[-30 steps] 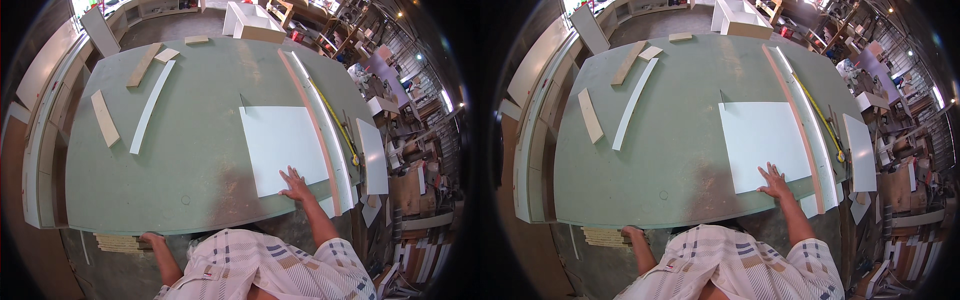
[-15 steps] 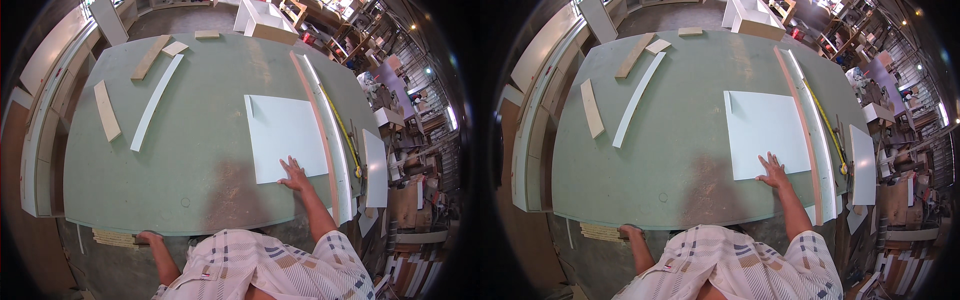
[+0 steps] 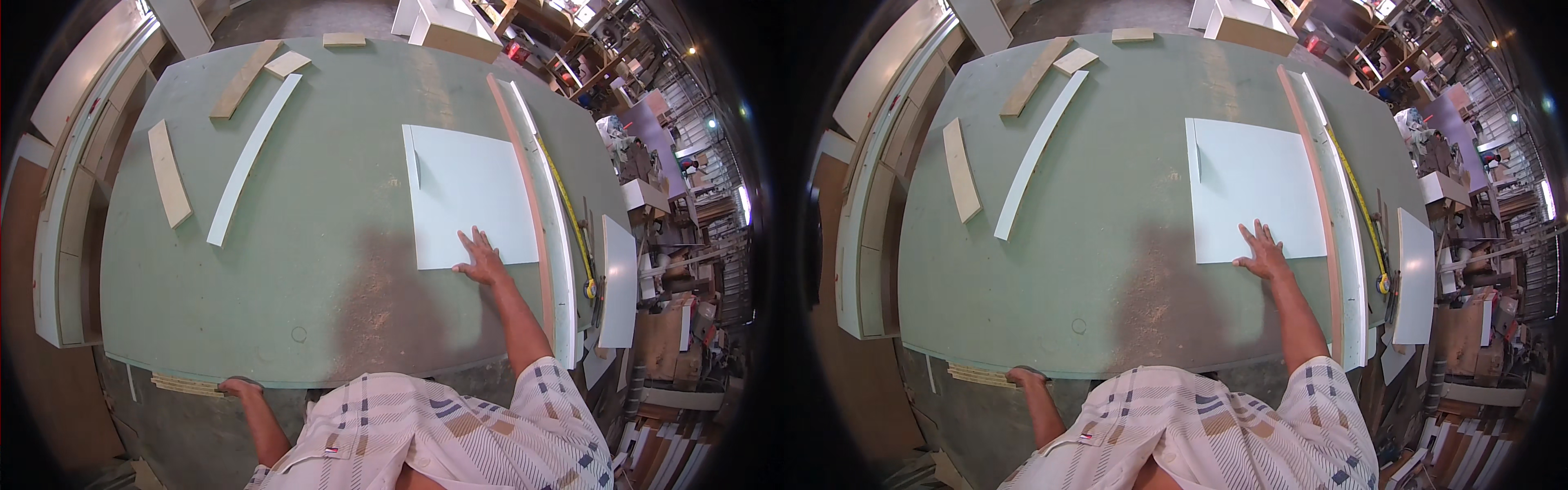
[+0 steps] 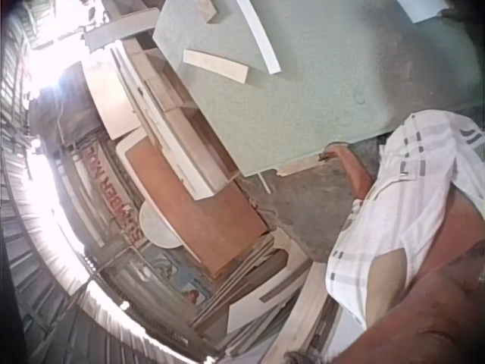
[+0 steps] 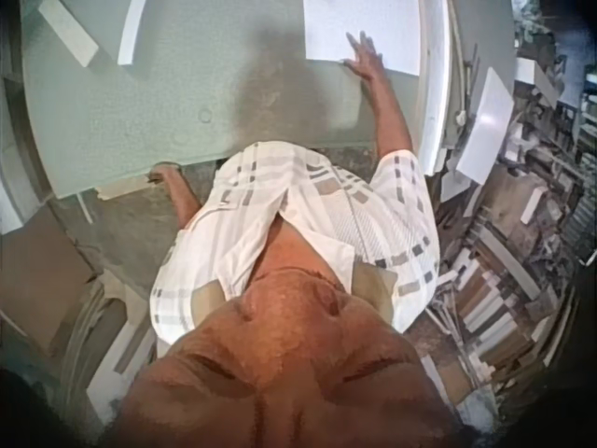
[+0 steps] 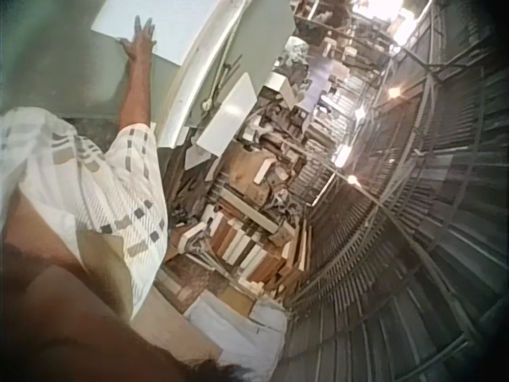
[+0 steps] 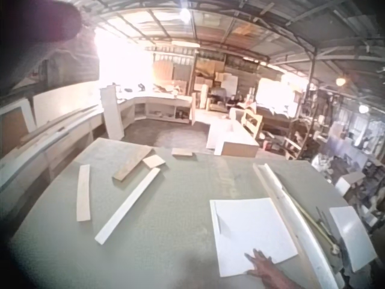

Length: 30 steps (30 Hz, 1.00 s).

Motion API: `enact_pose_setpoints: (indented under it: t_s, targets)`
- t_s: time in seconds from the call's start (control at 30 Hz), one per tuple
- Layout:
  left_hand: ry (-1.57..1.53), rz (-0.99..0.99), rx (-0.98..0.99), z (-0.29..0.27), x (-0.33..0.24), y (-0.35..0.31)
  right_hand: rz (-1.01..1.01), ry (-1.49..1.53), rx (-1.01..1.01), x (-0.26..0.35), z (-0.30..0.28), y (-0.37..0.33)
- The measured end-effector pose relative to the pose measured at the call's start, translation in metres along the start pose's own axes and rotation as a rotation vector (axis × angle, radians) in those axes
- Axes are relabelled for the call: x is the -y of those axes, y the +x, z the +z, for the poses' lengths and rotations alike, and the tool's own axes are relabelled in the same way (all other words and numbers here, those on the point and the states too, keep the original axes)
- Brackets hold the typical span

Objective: The person organizes and aligns wooden panels and beams on a workshop table, using a measuring tape to check dimensions and a hammer to secure pieces together.

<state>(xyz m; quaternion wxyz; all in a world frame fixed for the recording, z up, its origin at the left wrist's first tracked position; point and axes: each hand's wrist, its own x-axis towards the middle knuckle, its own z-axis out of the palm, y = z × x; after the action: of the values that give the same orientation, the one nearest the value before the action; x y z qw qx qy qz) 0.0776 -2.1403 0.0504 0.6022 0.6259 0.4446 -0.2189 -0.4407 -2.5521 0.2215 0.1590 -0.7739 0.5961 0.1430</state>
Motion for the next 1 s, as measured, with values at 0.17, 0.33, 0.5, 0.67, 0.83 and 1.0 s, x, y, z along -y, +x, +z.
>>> enact_pose_setpoints:
  t_s: [0.17,0.33,0.5,0.67,0.83,1.0]
  targets:
    - [-0.048,0.101,-0.010,-0.031,-0.019,0.037,-0.078,0.030,-0.001,0.029,-0.011,0.039]
    - [-0.004,0.101,-0.034,-0.034,-0.019,0.034,-0.067,0.005,0.003,0.029,-0.019,0.067]
    - [-0.006,0.103,-0.075,-0.030,-0.026,0.004,-0.079,0.015,-0.002,0.034,-0.028,0.086]
    - [0.047,0.045,-0.125,-0.005,-0.031,-0.063,-0.050,0.007,-0.007,0.024,-0.034,0.099]
    - [0.017,0.075,-0.096,-0.016,-0.031,-0.041,-0.075,0.004,-0.010,0.033,-0.042,0.117]
    - [-0.004,0.098,-0.111,-0.027,-0.029,-0.012,-0.080,0.001,-0.026,0.040,-0.047,0.130]
